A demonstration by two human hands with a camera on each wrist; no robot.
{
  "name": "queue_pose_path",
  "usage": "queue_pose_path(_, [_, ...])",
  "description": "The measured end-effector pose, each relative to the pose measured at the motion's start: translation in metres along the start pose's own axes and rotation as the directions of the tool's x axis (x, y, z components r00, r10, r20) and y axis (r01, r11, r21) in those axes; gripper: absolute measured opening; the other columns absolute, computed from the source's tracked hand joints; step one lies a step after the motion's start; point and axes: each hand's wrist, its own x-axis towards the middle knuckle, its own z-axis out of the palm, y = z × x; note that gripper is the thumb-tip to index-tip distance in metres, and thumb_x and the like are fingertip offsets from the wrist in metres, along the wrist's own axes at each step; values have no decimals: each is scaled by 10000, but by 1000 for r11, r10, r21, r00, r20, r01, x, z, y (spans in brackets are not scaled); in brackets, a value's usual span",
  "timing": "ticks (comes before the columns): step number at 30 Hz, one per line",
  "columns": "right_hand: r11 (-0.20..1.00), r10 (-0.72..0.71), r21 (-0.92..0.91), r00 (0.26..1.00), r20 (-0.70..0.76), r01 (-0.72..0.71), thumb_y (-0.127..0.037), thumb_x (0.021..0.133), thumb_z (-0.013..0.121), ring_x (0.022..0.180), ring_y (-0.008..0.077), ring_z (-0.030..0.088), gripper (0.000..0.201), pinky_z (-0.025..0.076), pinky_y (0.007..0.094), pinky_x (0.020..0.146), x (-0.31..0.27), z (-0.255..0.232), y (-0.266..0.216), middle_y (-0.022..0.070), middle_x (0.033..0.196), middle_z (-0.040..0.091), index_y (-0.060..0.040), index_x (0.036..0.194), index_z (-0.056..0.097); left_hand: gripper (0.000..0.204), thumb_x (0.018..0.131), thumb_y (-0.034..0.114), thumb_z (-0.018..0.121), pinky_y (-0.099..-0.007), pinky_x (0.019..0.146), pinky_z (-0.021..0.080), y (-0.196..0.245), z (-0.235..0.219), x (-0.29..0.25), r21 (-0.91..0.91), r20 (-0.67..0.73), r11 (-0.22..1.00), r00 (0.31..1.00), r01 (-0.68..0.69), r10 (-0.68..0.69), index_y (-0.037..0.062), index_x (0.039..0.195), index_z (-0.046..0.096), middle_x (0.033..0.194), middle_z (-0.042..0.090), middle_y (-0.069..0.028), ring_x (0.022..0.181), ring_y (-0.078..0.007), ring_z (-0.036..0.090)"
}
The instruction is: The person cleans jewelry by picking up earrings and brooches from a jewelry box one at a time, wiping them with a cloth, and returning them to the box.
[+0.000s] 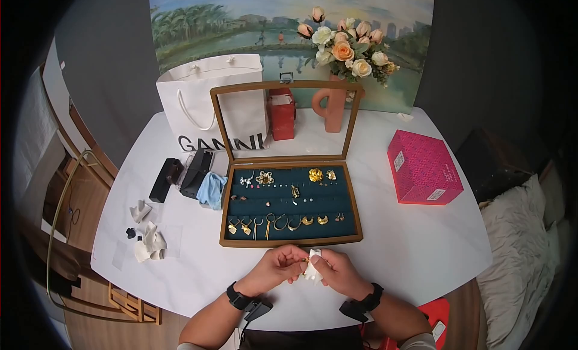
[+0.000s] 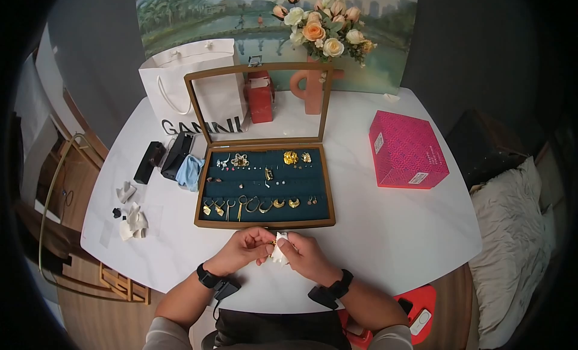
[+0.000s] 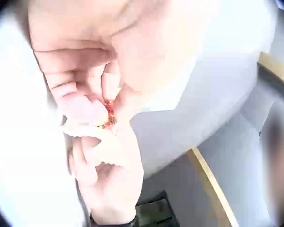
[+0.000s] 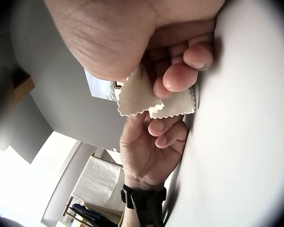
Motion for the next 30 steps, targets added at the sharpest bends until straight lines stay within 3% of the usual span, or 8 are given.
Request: queue_pose_path(30, [999, 50, 4, 999, -17, -50, -251, 1080, 568, 614, 58, 573, 287, 479, 236, 523, -1, -1, -5, 14, 785, 627, 6, 958, 605, 167, 1023, 116, 669, -201, 665, 482, 0, -3, 1, 25, 31, 999, 999, -26, 25, 48, 1174, 648, 970, 693, 19, 781, -35, 595])
